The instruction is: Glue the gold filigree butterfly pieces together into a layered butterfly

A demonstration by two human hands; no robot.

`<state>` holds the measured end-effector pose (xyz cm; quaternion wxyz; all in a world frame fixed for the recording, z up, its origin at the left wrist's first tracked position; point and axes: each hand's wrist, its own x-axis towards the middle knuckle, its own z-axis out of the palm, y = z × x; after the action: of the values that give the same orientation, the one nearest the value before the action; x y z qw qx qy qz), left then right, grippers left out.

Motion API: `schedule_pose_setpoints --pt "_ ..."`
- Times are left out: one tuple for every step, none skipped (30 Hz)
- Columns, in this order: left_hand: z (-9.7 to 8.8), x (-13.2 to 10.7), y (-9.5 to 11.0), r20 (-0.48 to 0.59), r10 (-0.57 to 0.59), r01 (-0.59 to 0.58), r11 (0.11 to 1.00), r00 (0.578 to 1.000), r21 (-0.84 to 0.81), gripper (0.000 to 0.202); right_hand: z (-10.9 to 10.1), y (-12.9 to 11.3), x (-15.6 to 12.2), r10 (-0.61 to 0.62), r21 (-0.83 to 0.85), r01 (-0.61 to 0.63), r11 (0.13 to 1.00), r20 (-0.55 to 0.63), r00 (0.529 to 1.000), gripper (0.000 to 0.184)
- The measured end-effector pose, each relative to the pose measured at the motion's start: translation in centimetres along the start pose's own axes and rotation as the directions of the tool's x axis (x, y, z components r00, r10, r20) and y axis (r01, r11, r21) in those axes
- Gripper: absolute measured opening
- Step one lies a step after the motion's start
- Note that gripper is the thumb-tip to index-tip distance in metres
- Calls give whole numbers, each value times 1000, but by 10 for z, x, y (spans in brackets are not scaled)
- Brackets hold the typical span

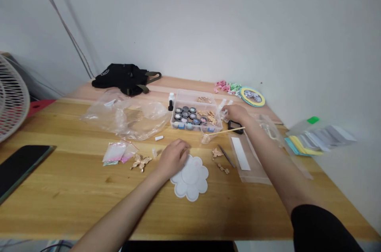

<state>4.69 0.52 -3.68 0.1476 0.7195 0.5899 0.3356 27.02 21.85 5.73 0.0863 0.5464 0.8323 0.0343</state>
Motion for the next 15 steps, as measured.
schedule_pose_setpoints --pt "0 0 0 -4 7 -7 1000 1000 -2 19 1 -1 -1 1 -8 -1 1000 6 1000 45" --pt "1 0 -1 -10 12 -12 1000 1000 -3 19 1 -1 -2 2 -16 -2 1000 10 1000 45" --pt "2 0 -1 -16 17 -17 1000 1000 -2 19 2 -2 -3 4 -22 -3 1000 15 1000 45" --pt "2 0 -2 -20 20 -20 1000 1000 0 18 2 -2 -4 6 -27 -5 1000 19 1000 45" --pt "2 0 -2 -23 23 -23 1000 999 3 18 2 -2 -4 7 -31 -7 999 23 1000 45" --pt "3 0 -2 -24 26 -26 1000 999 5 18 2 -2 -4 8 -34 -7 999 28 1000 45" --pt "3 0 -2 -25 28 -28 1000 999 5 18 3 -2 -4 7 -36 -6 999 32 999 44" --pt "3 0 -2 -25 30 -30 1000 999 3 18 2 -2 -3 5 -37 -4 999 36 999 43" --pt "3 0 -2 -23 31 -31 1000 999 1 18 2 -2 -3 1 -37 1 999 40 999 42" --pt "3 0 -2 -23 30 -30 1000 999 -1 18 2 -1 -2 -5 -34 7 999 44 999 41" --pt "3 0 -2 -21 30 -30 1000 999 -3 17 2 0 -2 -12 -29 14 999 47 999 40" --pt "3 0 -1 -20 29 -29 1000 999 -5 17 2 0 -1 -19 -21 20 1000 48 999 39" --pt "3 0 -1 -19 28 -28 1000 999 -5 17 3 1 -1 -26 -11 26 1000 47 999 39" --pt "3 0 -1 -19 27 -27 1000 999 -4 18 3 2 0 -32 2 32 999 44 999 38" --pt "3 0 -1 -21 26 -27 1000 999 -4 18 4 4 0 -37 17 36 999 37 999 38"
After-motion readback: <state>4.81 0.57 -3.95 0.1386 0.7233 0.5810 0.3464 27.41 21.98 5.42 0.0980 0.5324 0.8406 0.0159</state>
